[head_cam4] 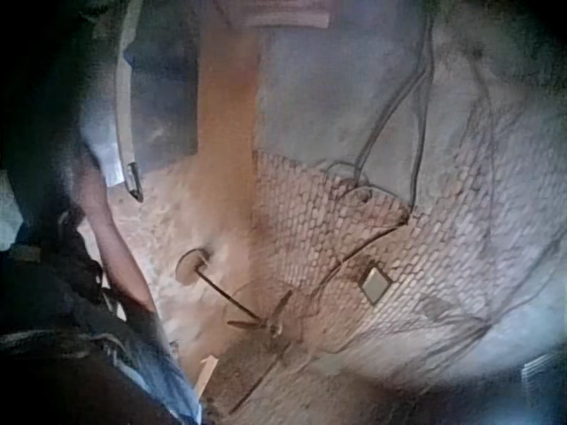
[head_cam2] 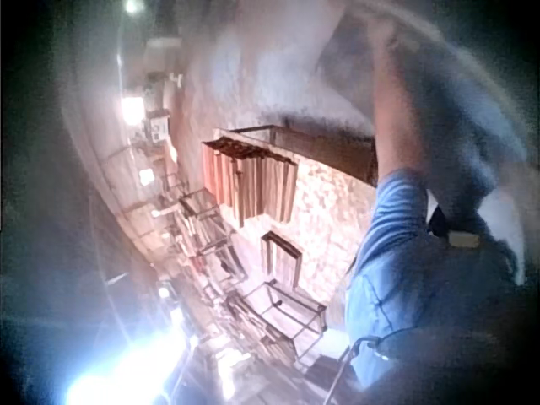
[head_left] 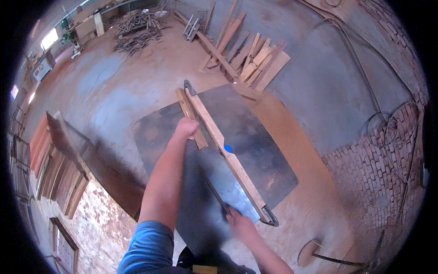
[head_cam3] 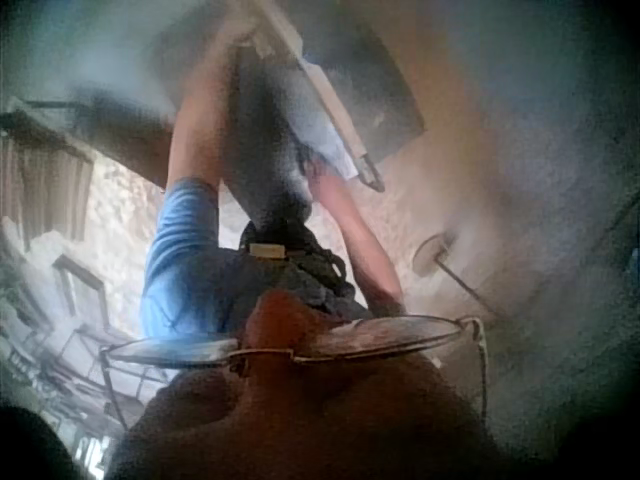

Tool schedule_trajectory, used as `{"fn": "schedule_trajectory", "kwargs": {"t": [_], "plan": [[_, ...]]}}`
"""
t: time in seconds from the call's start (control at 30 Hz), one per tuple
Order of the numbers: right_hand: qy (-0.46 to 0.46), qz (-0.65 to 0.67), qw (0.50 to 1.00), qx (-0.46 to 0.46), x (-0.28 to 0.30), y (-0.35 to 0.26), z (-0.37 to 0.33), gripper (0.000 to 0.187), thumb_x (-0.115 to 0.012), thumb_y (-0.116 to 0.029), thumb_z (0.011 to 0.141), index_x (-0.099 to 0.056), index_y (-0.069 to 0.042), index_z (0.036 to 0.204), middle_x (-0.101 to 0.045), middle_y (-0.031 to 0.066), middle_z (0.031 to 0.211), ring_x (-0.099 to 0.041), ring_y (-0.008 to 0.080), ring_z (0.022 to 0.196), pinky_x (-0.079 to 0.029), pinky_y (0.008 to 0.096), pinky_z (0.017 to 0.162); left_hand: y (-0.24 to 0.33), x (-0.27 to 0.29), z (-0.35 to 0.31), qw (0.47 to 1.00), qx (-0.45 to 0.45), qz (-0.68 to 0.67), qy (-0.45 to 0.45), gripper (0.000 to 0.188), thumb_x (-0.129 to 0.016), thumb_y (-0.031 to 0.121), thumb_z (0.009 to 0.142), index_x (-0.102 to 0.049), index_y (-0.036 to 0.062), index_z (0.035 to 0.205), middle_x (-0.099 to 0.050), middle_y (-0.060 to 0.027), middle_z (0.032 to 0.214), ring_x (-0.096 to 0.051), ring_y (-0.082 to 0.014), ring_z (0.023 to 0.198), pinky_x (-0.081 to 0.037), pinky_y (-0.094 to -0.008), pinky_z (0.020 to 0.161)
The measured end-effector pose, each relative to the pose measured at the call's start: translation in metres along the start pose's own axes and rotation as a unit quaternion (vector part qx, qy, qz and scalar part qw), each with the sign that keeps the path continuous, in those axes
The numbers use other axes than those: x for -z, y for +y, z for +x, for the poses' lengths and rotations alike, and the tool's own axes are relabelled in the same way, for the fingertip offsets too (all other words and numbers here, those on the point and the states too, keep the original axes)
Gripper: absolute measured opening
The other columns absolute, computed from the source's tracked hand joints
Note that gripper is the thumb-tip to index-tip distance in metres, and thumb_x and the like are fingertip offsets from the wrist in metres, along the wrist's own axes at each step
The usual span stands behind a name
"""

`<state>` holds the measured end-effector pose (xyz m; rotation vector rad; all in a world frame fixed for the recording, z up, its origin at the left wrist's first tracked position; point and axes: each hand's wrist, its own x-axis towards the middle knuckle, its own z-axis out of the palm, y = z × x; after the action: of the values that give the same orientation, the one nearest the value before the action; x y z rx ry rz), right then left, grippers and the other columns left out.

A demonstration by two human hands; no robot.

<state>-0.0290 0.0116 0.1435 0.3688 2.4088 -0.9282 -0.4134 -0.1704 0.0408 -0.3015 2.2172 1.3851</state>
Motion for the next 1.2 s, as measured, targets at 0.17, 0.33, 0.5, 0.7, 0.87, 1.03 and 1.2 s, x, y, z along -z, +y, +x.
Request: {"fn": "schedule_trajectory", "kwargs": {"t": [0.17,0.33,0.5,0.7,0.87,1.03,1.2], "plan": [[0.037,0.088,0.995,0.015,-0.042,0.084,-0.077,0.041,-0.045,-0.031,0.101,-0.052,-0.012,0.137,-0.064,0.0286,0.113,-0.06,0.0471,0.107,-0.05,0.0505,0.092,-0.076,0.017,-0.13,0.875,-0.092,-0.438,-0.184,0.025,-0.055,0.01,0.093,-0.057,0.0011,0.116,-0.067,-0.0131,0.103,-0.07,-0.0274,0.087,-0.06,-0.036,0.073],[0.079,0.062,0.994,0.033,-0.068,0.113,-0.106,0.041,-0.047,-0.024,0.101,-0.053,-0.004,0.136,-0.066,0.0246,0.086,-0.068,0.0335,0.08,-0.053,0.0405,0.074,-0.131,0.019,-0.265,0.844,-0.057,-0.53,-0.068,0.019,-0.052,0.012,0.098,-0.053,0.0003,0.113,-0.065,-0.0128,0.1,-0.069,-0.0247,0.086,-0.06,-0.0382,0.076],[0.118,0.058,0.988,0.077,-0.08,0.133,-0.101,0.04,-0.048,-0.026,0.102,-0.056,-0.002,0.133,-0.057,0.0105,0.065,-0.058,0.0192,0.06,-0.048,0.0351,0.059,-0.192,0.037,-0.363,0.858,-0.044,-0.506,0.074,0.013,-0.052,0.012,0.1,-0.051,0.0013,0.107,-0.064,-0.0116,0.095,-0.068,-0.0224,0.08,-0.059,-0.0372,0.073],[0.104,0.099,0.988,0.059,-0.093,0.143,-0.128,0.038,-0.048,-0.032,0.103,-0.059,-0.002,0.124,-0.052,0.001,0.062,-0.051,0.0117,0.055,-0.042,0.0313,0.05,-0.275,0.111,-0.5,0.859,-0.043,-0.476,0.185,0.019,-0.056,0.002,0.093,-0.056,0.0027,0.112,-0.067,-0.0109,0.092,-0.068,-0.0202,0.08,-0.058,-0.0332,0.074],[0.077,0.119,0.988,-0.052,-0.109,0.116,-0.148,0.039,-0.051,-0.03,0.102,-0.06,0.003,0.119,-0.051,0.0041,0.066,-0.047,0.0136,0.057,-0.04,0.0309,0.052,-0.392,0.171,-0.579,0.891,0.034,-0.221,0.395,0.03,-0.062,0.011,0.087,-0.057,-0.0004,0.114,-0.064,-0.0086,0.089,-0.059,-0.0163,0.074,-0.049,-0.0295,0.068],[0.063,0.082,0.994,0.027,-0.149,0.033,-0.165,0.032,-0.048,-0.031,0.103,-0.057,-0.001,0.097,-0.046,0.0021,0.061,-0.047,0.0124,0.053,-0.04,0.0315,0.048,-0.473,0.241,-0.653,0.862,0.12,0.048,0.49,0.04,-0.067,0.03,0.088,-0.057,0.0013,0.115,-0.066,-0.0216,0.097,-0.065,-0.036,0.089,-0.052,-0.0435,0.08],[0.018,-0.004,0.998,0.056,-0.221,-0.064,-0.181,0.027,-0.048,-0.027,0.102,-0.06,-0.002,0.105,-0.048,0.0015,0.061,-0.048,0.0113,0.052,-0.04,0.0303,0.046,-0.556,0.351,-0.711,0.818,0.141,0.204,0.52,0.039,-0.07,0.026,0.083,-0.059,0.0052,0.114,-0.064,-0.0183,0.101,-0.061,-0.0375,0.099,-0.049,-0.0471,0.086]]}}
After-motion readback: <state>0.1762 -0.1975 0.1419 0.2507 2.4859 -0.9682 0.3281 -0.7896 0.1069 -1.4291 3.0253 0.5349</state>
